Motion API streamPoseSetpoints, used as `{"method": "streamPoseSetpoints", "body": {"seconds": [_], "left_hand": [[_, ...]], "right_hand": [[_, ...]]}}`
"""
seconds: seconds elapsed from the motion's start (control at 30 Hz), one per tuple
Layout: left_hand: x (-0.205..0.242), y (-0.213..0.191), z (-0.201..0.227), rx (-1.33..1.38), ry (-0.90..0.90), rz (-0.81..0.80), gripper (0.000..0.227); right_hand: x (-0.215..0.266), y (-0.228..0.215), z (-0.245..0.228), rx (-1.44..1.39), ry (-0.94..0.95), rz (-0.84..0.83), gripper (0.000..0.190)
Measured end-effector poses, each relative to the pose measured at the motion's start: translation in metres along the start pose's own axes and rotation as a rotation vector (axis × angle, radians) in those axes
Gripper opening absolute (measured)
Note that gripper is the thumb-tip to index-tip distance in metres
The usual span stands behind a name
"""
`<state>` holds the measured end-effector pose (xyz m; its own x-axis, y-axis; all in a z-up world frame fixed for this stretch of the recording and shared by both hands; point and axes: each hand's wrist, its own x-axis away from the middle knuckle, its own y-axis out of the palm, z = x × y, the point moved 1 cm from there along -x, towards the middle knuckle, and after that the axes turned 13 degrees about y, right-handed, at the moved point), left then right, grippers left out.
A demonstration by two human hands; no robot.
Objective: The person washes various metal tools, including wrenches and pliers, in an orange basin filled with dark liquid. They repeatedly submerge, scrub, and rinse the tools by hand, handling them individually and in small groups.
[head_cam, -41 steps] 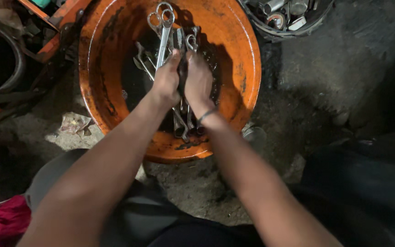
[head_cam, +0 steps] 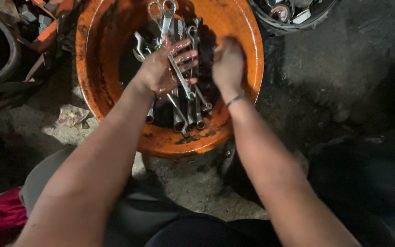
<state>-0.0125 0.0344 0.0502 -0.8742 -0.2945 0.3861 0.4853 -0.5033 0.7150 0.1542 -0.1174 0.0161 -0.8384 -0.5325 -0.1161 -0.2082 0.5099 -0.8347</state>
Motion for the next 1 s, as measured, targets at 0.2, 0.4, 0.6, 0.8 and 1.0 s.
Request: {"method": "streamPoseSetpoints", "body": {"seconds": [0.2, 0.4, 0.6, 0.8, 1.0], "left_hand": [[0.006, -0.005, 0.008, 0.061, -0.004, 0.045, 0.083], [0.005, -0.016, -0.006, -0.15, 0.122, 0.082, 0.029], [-0.001, -0.008, -0.008, -0.287, 0.094, 0.176, 0.026], [-0.021, -0.014, -0.041, -0.718, 0.347, 0.095, 0.031], [0.008, 0.011, -0.022, -1.235, 0.245, 0.035, 0.023]], "right_hand": [[0.027, 0.02, 0.001, 0.322, 0.14, -0.544, 0.05], [0.03, 0.028, 0.017, 0.633, -0.246, -0.163, 0.05], [0.021, 0.01, 0.006, -0.101, 0.595, -0.287, 0.022], [0.017, -0.007, -0.059, -0.537, -0.012, -0.317, 0.039], [0.006, -0.002, -0.042, -0.616, 0.184, -0.598, 0.012]]}}
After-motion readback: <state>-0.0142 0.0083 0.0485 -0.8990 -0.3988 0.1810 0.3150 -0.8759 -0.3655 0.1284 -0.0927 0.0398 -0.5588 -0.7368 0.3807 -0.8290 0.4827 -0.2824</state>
